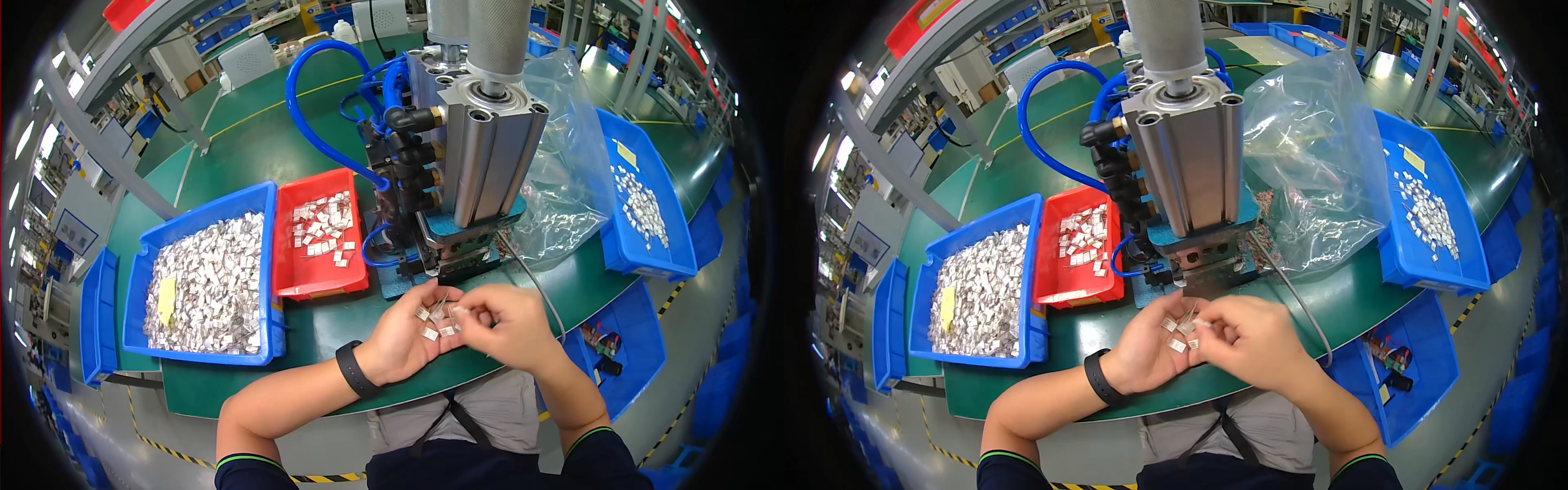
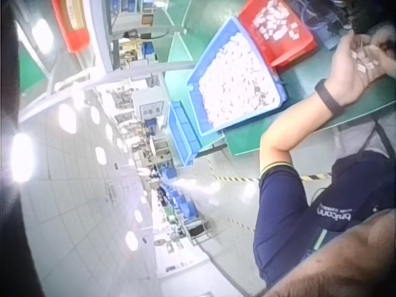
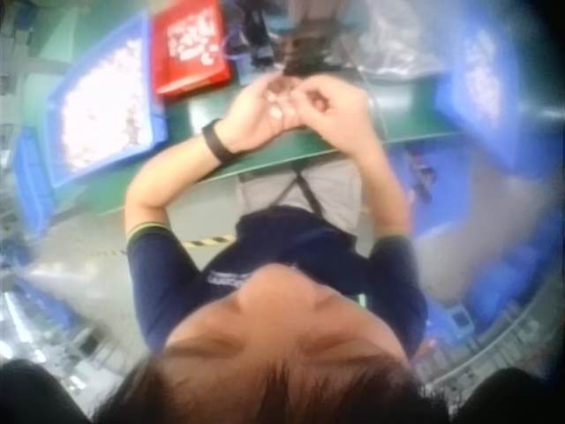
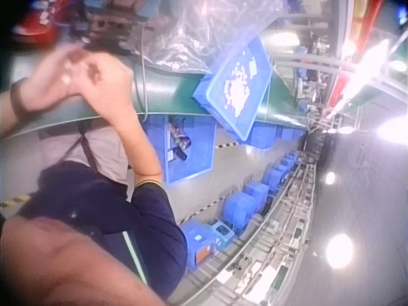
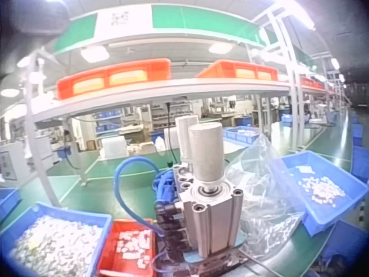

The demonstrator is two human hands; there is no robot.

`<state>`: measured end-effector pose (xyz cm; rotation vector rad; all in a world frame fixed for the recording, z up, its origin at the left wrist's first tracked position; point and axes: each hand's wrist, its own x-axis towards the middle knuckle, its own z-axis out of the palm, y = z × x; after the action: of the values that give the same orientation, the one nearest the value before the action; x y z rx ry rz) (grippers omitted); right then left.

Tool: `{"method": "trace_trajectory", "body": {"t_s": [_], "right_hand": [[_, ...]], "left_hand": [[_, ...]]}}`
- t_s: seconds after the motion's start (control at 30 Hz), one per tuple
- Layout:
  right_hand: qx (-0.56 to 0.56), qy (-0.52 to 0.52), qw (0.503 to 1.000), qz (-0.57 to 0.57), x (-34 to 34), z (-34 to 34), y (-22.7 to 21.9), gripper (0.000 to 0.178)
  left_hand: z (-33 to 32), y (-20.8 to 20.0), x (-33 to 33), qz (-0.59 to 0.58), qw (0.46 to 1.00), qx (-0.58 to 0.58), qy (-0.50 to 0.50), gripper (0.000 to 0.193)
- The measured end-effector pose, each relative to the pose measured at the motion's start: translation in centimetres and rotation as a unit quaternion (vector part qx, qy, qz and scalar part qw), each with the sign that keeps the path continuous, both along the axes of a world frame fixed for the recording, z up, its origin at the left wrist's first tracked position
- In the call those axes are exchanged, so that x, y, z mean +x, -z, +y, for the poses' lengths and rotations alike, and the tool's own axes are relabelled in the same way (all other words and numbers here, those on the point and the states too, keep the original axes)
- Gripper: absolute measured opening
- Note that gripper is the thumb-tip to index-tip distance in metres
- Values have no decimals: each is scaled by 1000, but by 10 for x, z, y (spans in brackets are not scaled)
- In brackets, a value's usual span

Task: The person assembles small plastic components and metal clips by hand, taking them from storage bins and fitting them together.

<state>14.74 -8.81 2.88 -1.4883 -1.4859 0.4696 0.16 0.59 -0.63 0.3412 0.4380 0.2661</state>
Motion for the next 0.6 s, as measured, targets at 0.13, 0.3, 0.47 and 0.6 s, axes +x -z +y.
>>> {"method": "trace_trajectory", "body": {"t_s": [0.13,0.3,0.47,0.6], "right_hand": [[-18,37,942,334,10,4,26,7],[-42,6,821,570,11,6,36,8],[-74,-40,811,579,6,0,37,12],[-101,-53,840,530,3,-2,35,13]], "left_hand": [[4,-5,-1,6,999,17,26,34],[-1,-3,-2,17,989,147,1,26],[-8,-10,0,37,983,175,-28,19],[-9,-3,-2,25,982,178,-51,13]]}}
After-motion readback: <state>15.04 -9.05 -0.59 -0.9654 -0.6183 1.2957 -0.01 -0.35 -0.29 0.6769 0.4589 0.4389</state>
